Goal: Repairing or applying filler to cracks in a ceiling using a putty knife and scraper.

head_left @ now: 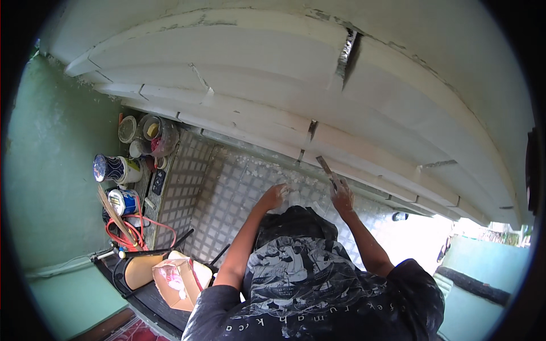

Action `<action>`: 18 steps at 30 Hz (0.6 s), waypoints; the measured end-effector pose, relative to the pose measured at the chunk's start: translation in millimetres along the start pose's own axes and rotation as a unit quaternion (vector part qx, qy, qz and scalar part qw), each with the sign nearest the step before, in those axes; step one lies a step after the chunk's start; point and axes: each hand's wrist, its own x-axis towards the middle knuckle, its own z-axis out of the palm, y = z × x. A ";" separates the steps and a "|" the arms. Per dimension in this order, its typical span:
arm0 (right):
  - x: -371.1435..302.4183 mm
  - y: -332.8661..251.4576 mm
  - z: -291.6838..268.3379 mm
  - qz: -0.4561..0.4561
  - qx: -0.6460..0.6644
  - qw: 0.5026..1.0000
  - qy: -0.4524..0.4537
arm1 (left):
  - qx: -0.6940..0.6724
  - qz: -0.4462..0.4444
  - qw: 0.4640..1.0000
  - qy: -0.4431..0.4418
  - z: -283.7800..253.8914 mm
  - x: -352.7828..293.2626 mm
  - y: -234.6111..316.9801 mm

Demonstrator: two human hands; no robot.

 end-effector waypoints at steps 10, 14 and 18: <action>-20.0 -57.2 -7.2 0.103 0.067 0.992 -0.013 | -0.053 -0.045 0.978 0.195 13.4 -109.3 -24.2; -11.3 -54.0 12.7 0.116 0.004 0.993 -0.033 | -0.195 -0.061 0.945 0.255 42.8 -136.9 -42.6; -9.1 -63.4 40.4 -0.034 -0.004 0.994 -0.106 | -0.261 -0.069 0.923 0.275 59.6 -147.3 -36.1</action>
